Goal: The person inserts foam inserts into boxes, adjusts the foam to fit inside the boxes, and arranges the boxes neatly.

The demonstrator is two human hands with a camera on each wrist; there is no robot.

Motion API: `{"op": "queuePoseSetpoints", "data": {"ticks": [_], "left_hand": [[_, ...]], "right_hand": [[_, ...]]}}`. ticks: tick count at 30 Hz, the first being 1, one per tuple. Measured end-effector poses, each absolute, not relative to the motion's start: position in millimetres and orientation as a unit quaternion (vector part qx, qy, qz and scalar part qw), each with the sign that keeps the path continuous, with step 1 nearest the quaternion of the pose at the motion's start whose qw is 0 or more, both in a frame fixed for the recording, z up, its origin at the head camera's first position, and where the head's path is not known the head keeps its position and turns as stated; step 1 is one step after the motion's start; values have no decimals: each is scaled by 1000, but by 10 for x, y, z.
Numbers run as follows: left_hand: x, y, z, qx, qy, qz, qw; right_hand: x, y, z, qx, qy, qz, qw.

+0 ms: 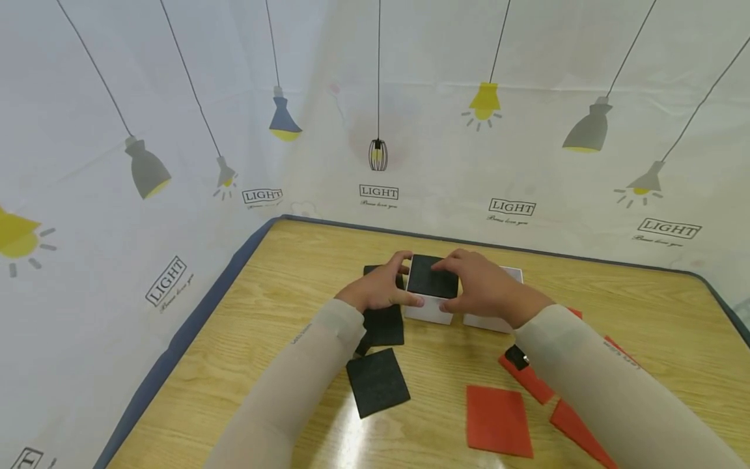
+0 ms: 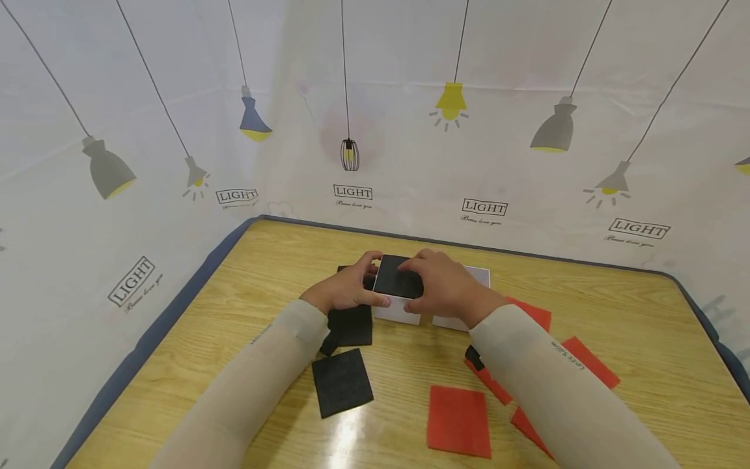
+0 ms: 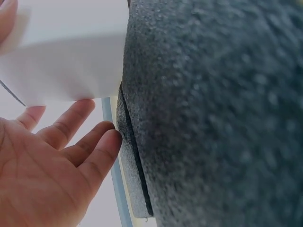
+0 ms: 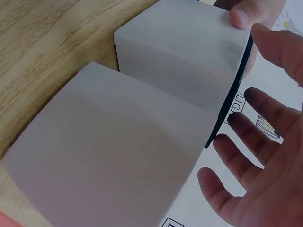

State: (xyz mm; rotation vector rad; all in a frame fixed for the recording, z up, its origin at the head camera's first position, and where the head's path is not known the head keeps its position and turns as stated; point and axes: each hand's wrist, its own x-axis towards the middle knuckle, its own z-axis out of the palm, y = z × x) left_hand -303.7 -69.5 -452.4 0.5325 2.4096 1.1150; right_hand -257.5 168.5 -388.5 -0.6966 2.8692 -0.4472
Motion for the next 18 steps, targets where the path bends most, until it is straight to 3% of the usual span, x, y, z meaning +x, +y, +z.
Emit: {"op": "queuePoseSetpoints", "data": {"ticks": [18], "left_hand": [[-3098, -645, -4537, 197, 867, 403, 217]], "right_hand": [[-2530, 1646, -3901, -248, 962, -110, 42]]}}
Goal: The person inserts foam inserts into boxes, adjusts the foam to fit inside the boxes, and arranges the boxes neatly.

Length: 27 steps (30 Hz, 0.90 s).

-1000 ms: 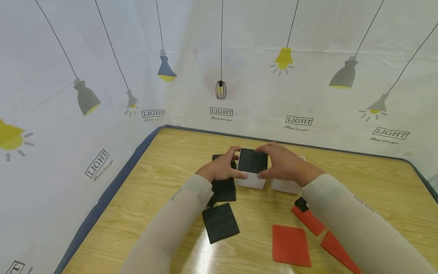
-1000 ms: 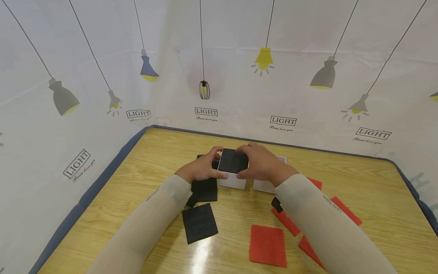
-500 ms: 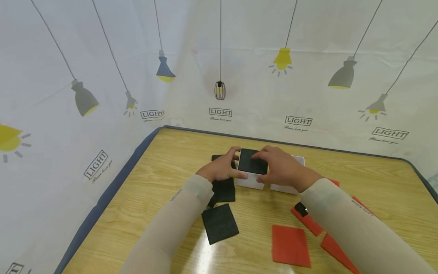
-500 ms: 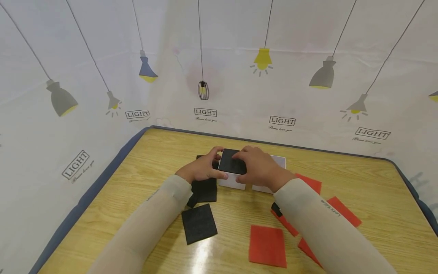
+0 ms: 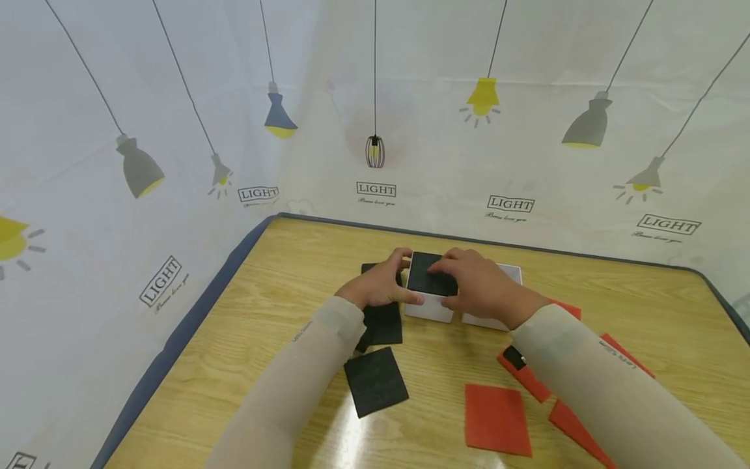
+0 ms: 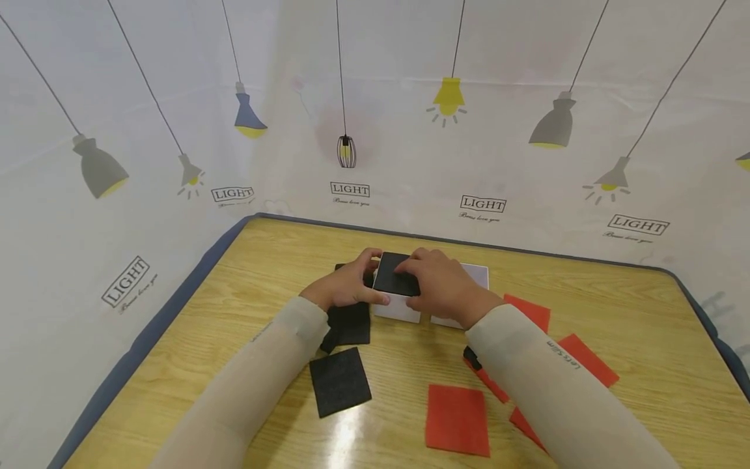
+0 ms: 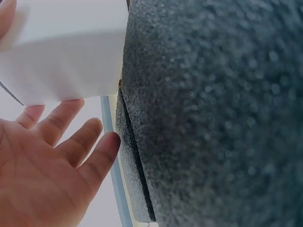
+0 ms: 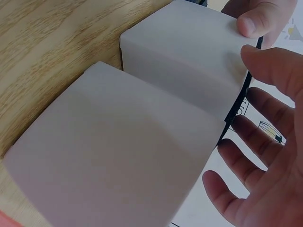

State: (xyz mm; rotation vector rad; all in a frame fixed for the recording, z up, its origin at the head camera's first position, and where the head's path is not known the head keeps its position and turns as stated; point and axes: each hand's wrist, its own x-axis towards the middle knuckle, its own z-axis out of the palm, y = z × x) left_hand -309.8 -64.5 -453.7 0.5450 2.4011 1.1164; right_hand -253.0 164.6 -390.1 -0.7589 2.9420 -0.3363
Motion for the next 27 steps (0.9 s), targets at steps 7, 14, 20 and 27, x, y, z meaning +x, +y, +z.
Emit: {"op": "queuePoseSetpoints", "data": {"ticks": [7, 14, 20, 27], "left_hand": [[-3079, -630, -4500, 198, 866, 405, 219], [-3075, -638, -4506, 202, 868, 397, 219], [-3097, -645, -4517, 210, 868, 395, 218], [-3091, -642, -4506, 209, 863, 400, 224]], "right_hand": [[-2525, 1661, -3905, -244, 962, -112, 44], [-2536, 1671, -3905, -250, 960, -116, 43], [-2522, 1662, -3869, -250, 960, -116, 43], [-2484, 1650, -3840, -253, 959, -116, 46]]}}
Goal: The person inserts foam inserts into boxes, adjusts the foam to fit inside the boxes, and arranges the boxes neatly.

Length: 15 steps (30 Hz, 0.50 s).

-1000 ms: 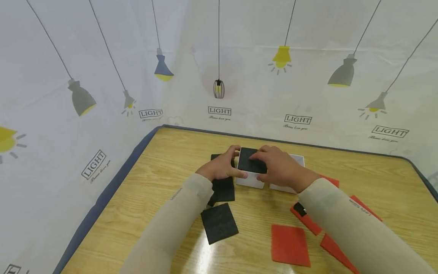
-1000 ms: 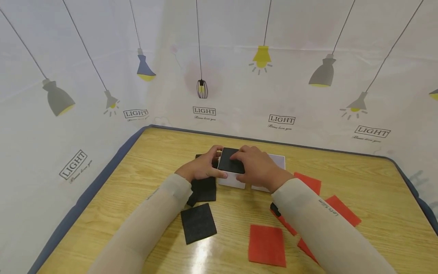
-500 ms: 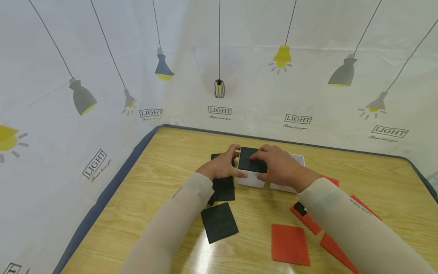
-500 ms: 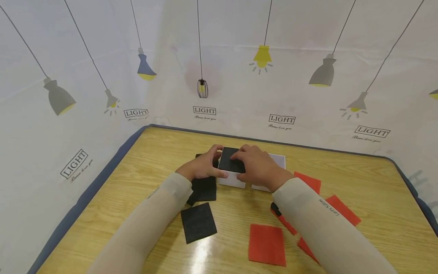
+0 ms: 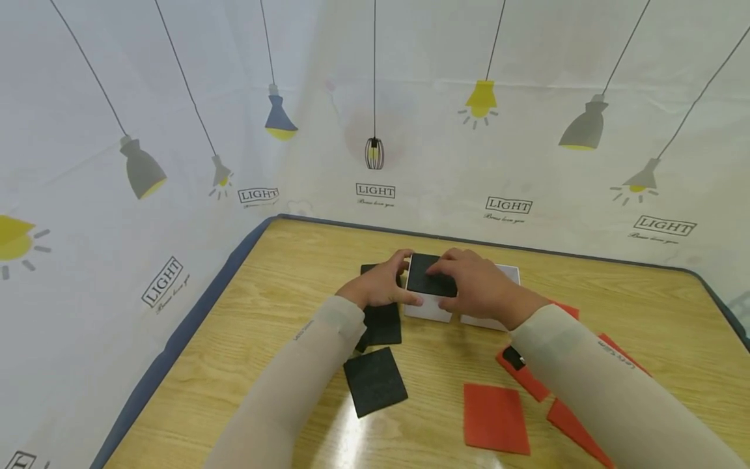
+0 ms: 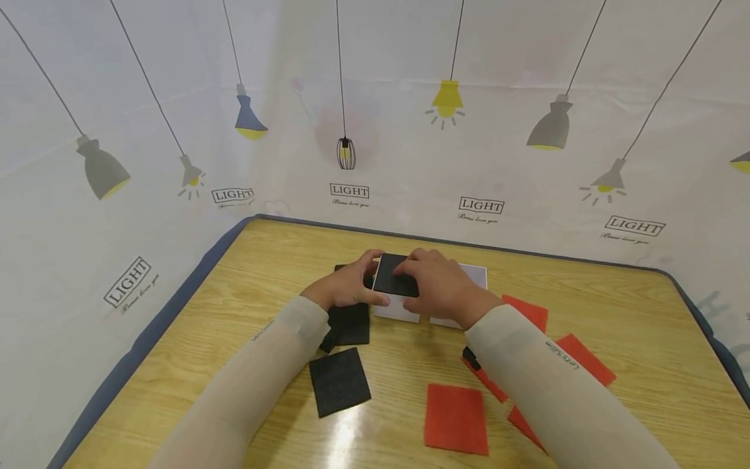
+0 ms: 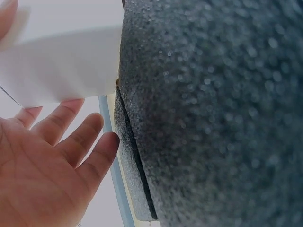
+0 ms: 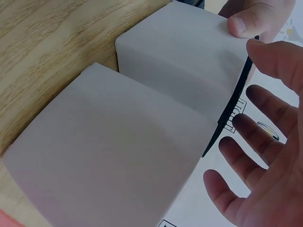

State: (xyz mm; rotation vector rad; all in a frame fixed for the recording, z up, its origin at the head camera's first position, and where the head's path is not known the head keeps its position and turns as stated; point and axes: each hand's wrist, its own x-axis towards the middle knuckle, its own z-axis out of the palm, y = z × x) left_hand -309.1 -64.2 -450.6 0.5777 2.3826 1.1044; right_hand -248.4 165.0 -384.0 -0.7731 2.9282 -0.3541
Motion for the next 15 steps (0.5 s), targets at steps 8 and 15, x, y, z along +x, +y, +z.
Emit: {"op": "queuePoseSetpoints", "data": {"ticks": [8, 15], "left_hand": [[-3097, -648, -4515, 209, 863, 399, 227], [-3104, -650, -4506, 212, 863, 399, 226]], "right_hand": [[-2485, 1632, -3867, -254, 959, -113, 61], [-2505, 1615, -3904, -253, 959, -112, 68]]}}
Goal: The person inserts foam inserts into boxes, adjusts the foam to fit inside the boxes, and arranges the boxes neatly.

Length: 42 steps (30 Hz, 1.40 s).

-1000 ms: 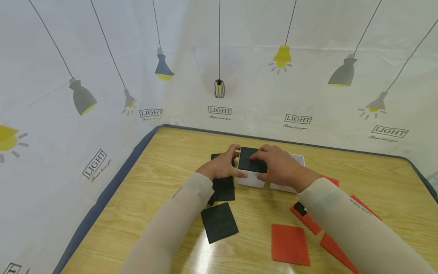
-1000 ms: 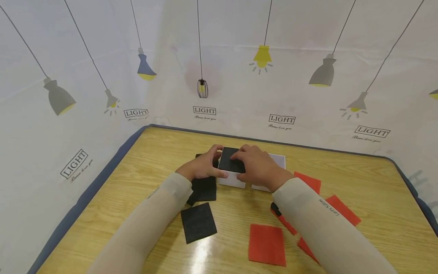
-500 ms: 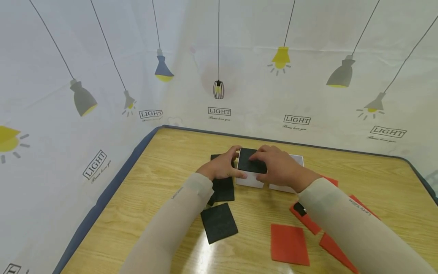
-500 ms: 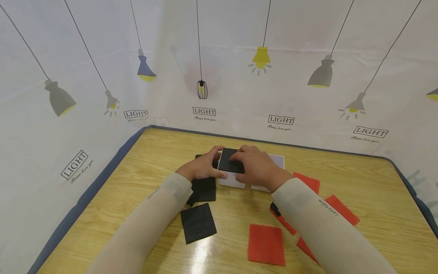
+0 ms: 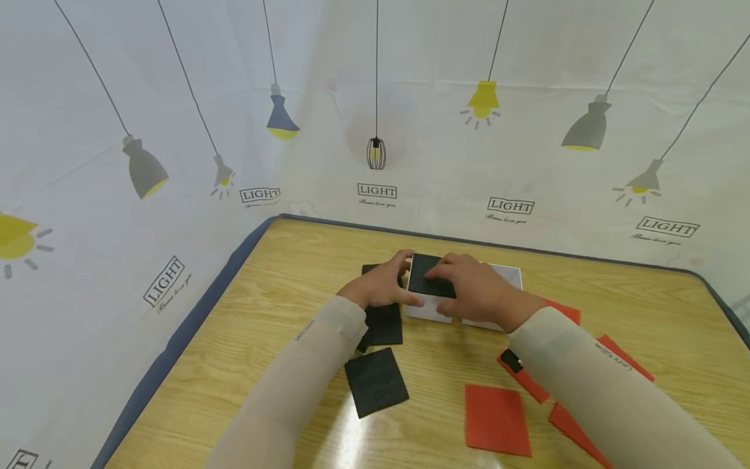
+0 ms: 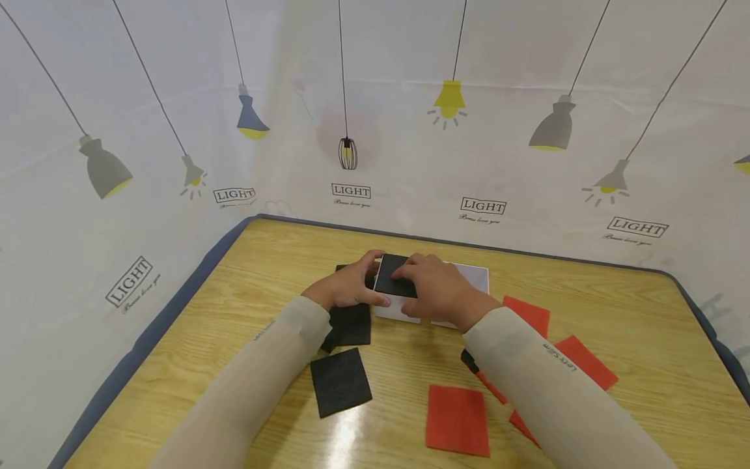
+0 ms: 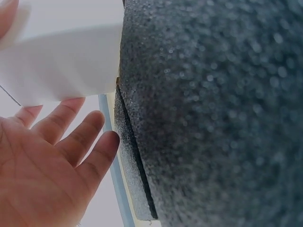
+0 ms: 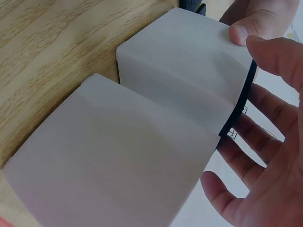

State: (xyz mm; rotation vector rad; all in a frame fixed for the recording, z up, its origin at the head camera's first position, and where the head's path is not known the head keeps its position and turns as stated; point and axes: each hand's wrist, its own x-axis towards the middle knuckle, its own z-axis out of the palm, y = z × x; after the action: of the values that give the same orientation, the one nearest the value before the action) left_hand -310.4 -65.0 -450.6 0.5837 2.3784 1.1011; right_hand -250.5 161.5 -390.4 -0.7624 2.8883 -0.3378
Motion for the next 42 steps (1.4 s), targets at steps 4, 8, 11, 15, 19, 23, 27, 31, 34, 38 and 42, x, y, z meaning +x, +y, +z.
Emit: {"op": "queuePoseSetpoints", "data": {"ticks": [4, 8, 11, 15, 19, 23, 27, 31, 34, 38, 42], "left_hand": [[-3094, -648, -4498, 213, 862, 400, 226], [-3088, -644, -4494, 212, 862, 402, 225], [-3091, -641, -4497, 211, 862, 401, 227], [-3093, -640, -4499, 209, 862, 401, 230], [-3088, -644, -4498, 210, 860, 404, 231], [-3091, -650, -4511, 210, 858, 406, 232], [-3102, -645, -4528, 211, 859, 406, 231], [-3106, -641, -4535, 213, 860, 403, 228], [-3111, -640, -4538, 215, 860, 405, 225], [-3123, -646, -4542, 213, 861, 405, 222], [-3124, -658, -4535, 212, 858, 410, 225]], "right_hand": [[-2513, 1605, -3930, -251, 959, -112, 67], [-2513, 1592, -3936, -251, 959, -112, 67], [-2503, 1586, -3932, -254, 958, -111, 67], [-2494, 1584, -3939, -258, 958, -108, 69], [-2500, 1589, -3954, -259, 958, -102, 68], [-2504, 1588, -3966, -265, 957, -94, 67], [-2506, 1578, -3978, -265, 958, -82, 71], [-2493, 1578, -3966, -266, 958, -83, 67], [-2470, 1582, -3926, -267, 957, -91, 63], [-2445, 1588, -3889, -270, 957, -88, 63], [-2413, 1603, -3883, -274, 956, -88, 64]]}}
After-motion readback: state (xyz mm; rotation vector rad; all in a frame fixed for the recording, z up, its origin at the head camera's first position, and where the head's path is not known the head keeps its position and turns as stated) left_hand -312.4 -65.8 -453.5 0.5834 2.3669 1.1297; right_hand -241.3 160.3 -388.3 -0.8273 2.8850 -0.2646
